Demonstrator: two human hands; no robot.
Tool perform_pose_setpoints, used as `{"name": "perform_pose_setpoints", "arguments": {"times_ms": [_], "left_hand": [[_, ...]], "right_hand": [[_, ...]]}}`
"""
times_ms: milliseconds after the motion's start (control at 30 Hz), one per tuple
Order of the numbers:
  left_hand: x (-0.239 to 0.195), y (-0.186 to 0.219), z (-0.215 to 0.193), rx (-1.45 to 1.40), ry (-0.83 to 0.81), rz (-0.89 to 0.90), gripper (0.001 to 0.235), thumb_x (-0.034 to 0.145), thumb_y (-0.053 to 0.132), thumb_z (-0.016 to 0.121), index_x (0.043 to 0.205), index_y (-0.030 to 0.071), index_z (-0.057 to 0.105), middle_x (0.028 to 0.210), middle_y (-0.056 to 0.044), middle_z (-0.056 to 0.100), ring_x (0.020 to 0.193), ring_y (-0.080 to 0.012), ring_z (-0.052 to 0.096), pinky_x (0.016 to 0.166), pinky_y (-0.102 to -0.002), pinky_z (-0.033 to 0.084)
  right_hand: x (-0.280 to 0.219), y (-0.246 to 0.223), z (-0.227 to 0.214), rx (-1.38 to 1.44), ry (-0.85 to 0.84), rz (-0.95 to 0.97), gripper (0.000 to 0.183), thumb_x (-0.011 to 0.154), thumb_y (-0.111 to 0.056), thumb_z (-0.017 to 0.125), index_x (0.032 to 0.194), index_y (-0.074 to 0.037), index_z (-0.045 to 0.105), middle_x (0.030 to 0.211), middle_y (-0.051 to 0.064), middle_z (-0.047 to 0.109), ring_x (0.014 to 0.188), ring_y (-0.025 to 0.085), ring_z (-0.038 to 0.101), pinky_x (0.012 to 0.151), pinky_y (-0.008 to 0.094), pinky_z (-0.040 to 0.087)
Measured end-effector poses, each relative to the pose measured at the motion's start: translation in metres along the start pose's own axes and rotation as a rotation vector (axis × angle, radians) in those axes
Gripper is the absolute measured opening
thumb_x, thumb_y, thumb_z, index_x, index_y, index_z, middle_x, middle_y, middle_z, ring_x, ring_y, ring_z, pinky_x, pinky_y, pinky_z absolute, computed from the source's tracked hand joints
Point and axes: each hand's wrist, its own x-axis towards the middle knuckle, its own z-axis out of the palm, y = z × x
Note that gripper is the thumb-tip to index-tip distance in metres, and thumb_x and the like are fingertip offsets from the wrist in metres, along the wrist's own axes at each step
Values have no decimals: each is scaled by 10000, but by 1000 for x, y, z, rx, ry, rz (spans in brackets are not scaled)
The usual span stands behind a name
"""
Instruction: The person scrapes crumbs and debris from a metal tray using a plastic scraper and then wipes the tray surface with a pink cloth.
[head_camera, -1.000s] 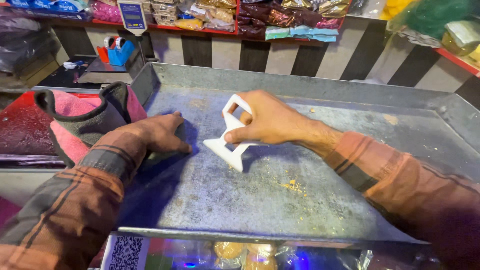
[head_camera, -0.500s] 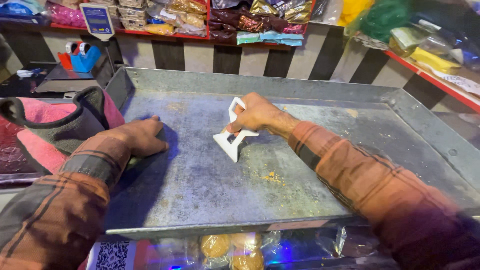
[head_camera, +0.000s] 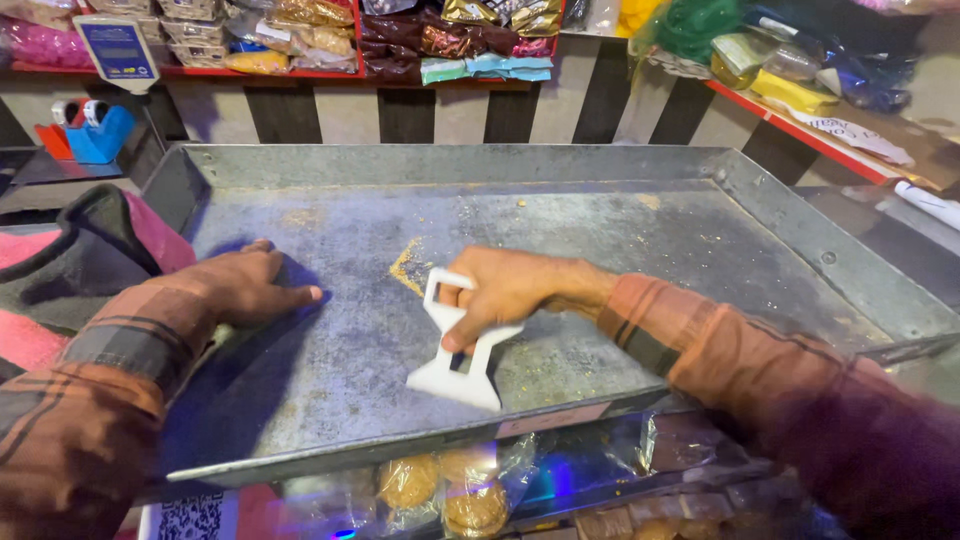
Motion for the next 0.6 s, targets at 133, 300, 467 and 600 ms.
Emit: {"name": "perform_pose_setpoints", "arguments": {"times_ms": [133, 300, 467, 600], "left_hand": [[-17, 9, -13, -23, -8, -5, 949, 865, 809, 494, 1398, 33, 606, 1579, -161, 467, 1446, -402, 479, 1208, -530, 413], [-44, 39, -30, -90, -17, -24, 844, 824, 725, 573, 1299, 38, 693, 1437, -186, 626, 1383, -396, 547, 1173, -513, 453], [-37, 66, -27, -121, -16, -57, 727, 817, 708, 612, 1258, 136, 696, 1356, -145, 685, 1329, -357, 601, 1121, -489, 496], [0, 58, 5, -86, 87, -71, 599, 901, 634, 519, 1242, 170, 684, 1382, -85, 666, 1314, -326, 615, 1102, -486, 505]], "right_hand": [[5, 21, -37, -112, 181, 40, 297, 731, -310, 855, 899, -83, 763, 728, 38, 781, 715, 151, 706, 664, 245, 504], [-15, 21, -41, -8, 36, -35, 260, 710, -207, 905, 860, -51, 762, 686, 61, 777, 626, 124, 694, 563, 218, 510], [-27, 39, -20, 49, -263, -47, 246, 734, -175, 916, 848, -54, 734, 695, 77, 776, 621, 113, 720, 551, 202, 525], [0, 77, -52, -28, -155, -76, 224, 766, -198, 910, 843, -65, 747, 697, 64, 788, 623, 110, 716, 547, 216, 527]]}}
